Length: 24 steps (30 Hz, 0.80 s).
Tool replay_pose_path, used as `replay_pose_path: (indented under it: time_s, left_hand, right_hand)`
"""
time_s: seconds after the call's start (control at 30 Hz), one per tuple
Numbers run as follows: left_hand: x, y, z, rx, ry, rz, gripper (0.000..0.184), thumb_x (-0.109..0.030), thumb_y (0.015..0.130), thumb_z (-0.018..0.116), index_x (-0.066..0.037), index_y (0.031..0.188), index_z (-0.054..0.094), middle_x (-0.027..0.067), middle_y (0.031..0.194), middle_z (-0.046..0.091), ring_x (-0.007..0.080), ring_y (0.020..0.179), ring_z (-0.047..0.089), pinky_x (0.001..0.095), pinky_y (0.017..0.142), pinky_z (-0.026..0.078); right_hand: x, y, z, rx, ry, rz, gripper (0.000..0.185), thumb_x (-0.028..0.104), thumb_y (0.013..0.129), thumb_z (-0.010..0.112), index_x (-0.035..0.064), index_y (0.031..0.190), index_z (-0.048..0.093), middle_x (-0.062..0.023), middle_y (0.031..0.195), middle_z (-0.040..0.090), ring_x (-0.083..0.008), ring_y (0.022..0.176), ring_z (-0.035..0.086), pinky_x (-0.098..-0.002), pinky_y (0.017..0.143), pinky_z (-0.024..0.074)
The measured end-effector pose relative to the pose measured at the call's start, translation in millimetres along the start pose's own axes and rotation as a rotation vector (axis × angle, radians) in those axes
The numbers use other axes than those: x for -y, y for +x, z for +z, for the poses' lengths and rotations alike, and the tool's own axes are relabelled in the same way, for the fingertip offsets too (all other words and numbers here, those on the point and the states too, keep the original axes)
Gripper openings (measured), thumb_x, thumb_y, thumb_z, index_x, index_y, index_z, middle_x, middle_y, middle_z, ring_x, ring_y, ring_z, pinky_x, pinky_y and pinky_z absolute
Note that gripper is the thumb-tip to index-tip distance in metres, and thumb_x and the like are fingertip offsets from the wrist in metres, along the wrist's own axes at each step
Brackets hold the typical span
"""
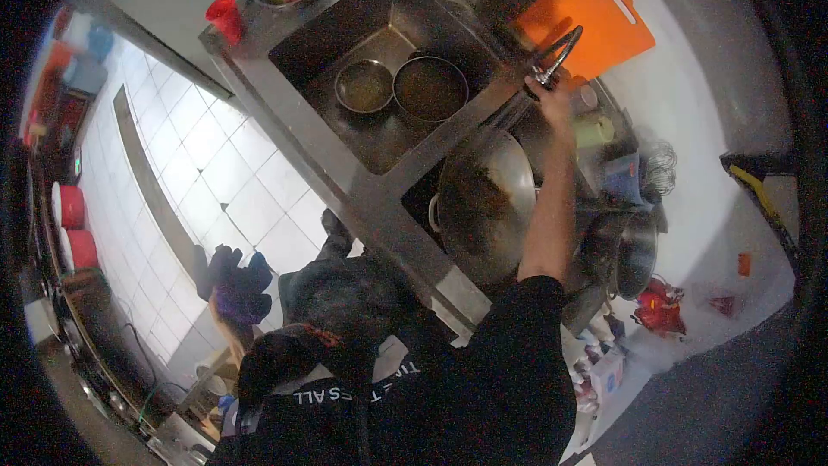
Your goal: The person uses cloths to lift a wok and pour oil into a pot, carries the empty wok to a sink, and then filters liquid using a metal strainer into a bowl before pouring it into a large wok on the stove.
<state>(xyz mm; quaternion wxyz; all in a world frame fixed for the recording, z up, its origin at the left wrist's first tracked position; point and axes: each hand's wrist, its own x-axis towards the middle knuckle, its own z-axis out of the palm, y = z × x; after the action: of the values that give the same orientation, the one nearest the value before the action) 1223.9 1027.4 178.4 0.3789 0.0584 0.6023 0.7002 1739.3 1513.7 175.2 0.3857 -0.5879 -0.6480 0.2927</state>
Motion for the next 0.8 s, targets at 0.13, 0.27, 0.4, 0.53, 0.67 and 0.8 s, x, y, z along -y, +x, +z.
replay_pose_path:
  time_s: [0.13,0.27,0.4,0.53,0.67,0.8]
  left_hand:
    - [-1,-8,-27,-0.044,-0.023,-0.017,0.051,-0.039,0.089,0.054,-0.001,0.123,0.053,0.012,0.104,0.063,0.0252,0.093,0.063,0.0369,0.078,0.052]
    - [-10,-1,-64,-0.08,-0.043,-0.03,0.051,-0.039,0.089,0.054,-0.001,0.123,0.053,0.0119,0.104,0.064,0.0252,0.093,0.063,0.0369,0.078,0.052]
    - [-26,18,-120,-0.097,-0.068,-0.04,0.05,-0.038,0.089,0.055,-0.001,0.123,0.053,0.0119,0.103,0.064,0.0252,0.092,0.063,0.0368,0.077,0.052]
    - [-55,39,-207,-0.127,-0.093,-0.031,0.05,-0.038,0.089,0.055,-0.001,0.122,0.053,0.0118,0.103,0.064,0.0251,0.092,0.063,0.0368,0.077,0.052]
    - [-92,50,-314,-0.207,-0.141,0.014,0.05,-0.037,0.089,0.055,-0.001,0.122,0.053,0.0117,0.102,0.064,0.0251,0.091,0.063,0.0367,0.077,0.053]
    - [-128,56,-420,-0.35,-0.222,0.1,0.05,-0.037,0.089,0.056,-0.001,0.122,0.053,0.0117,0.102,0.064,0.0251,0.091,0.064,0.0367,0.077,0.053]
  right_hand:
    - [36,-16,5,-0.189,-0.224,-0.087,0.066,0.031,0.081,0.075,-0.0014,0.128,0.042,-0.0184,0.118,0.056,-0.0299,0.114,0.052,-0.0415,0.1,0.0385]
    - [138,-70,48,-0.573,-0.352,-0.281,0.062,0.029,0.087,0.068,-0.003,0.131,0.039,-0.0218,0.124,0.052,-0.0339,0.119,0.049,-0.0414,0.103,0.036]
    - [224,-178,168,-0.433,0.004,-0.382,0.046,0.021,0.091,0.062,-0.0006,0.128,0.046,-0.0197,0.124,0.055,-0.0332,0.119,0.051,-0.0411,0.103,0.037]
    - [256,-306,314,-0.004,-0.026,-0.399,0.049,0.017,0.089,0.061,0.0017,0.131,0.041,-0.0203,0.129,0.049,-0.0366,0.121,0.048,-0.0435,0.102,0.0376]
    - [258,-417,440,0.174,0.039,-0.124,0.05,0.017,0.088,0.061,-0.0002,0.13,0.041,-0.0191,0.131,0.046,-0.0328,0.125,0.043,-0.0397,0.106,0.0316]
    - [201,-500,496,0.368,-0.074,-0.034,0.055,0.023,0.089,0.059,-0.0016,0.134,0.04,-0.0216,0.133,0.043,-0.0362,0.128,0.039,-0.0416,0.109,0.0278]
